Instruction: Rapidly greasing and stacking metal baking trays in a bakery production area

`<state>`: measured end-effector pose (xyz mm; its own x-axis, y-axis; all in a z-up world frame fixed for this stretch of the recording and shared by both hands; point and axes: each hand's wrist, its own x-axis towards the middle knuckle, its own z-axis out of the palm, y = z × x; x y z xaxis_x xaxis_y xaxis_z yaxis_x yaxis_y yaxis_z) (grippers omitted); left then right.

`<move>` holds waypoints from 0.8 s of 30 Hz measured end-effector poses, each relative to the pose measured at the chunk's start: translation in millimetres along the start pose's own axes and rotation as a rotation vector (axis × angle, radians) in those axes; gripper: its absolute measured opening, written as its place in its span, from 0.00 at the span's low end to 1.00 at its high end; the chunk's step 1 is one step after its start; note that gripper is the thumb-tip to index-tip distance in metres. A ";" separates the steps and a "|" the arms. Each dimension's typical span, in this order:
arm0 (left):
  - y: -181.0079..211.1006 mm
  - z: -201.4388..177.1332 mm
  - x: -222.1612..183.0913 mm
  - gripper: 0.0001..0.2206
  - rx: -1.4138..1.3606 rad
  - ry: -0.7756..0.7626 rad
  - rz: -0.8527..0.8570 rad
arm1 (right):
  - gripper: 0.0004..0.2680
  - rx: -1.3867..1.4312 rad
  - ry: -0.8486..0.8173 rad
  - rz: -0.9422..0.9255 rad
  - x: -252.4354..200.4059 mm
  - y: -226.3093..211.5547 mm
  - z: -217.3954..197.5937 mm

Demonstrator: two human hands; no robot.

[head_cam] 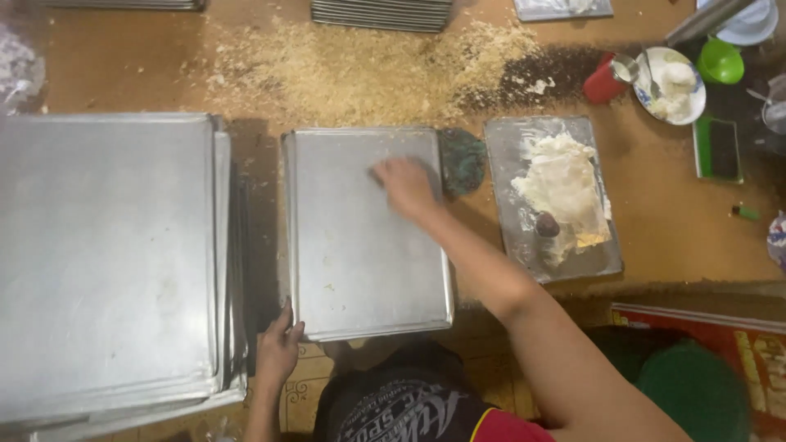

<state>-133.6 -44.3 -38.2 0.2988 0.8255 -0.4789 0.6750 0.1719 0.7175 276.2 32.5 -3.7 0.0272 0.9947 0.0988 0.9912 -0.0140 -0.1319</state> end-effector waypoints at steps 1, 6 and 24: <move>-25.0 9.5 -6.5 0.26 -0.093 0.007 0.050 | 0.11 -0.028 0.104 -0.214 -29.7 -24.1 1.1; 21.0 -15.5 -24.8 0.22 -0.061 -0.050 -0.096 | 0.08 0.189 -0.475 -0.360 -130.9 -154.5 -38.7; 59.0 -17.6 -27.2 0.19 0.106 0.080 -0.081 | 0.10 0.081 -0.329 0.158 81.6 -43.1 18.2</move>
<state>-113.7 -47.1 26.0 0.1890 0.8521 -0.4881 0.7636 0.1850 0.6187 233.3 116.1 -7.9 0.1226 0.9606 -0.2493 0.9643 -0.1747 -0.1990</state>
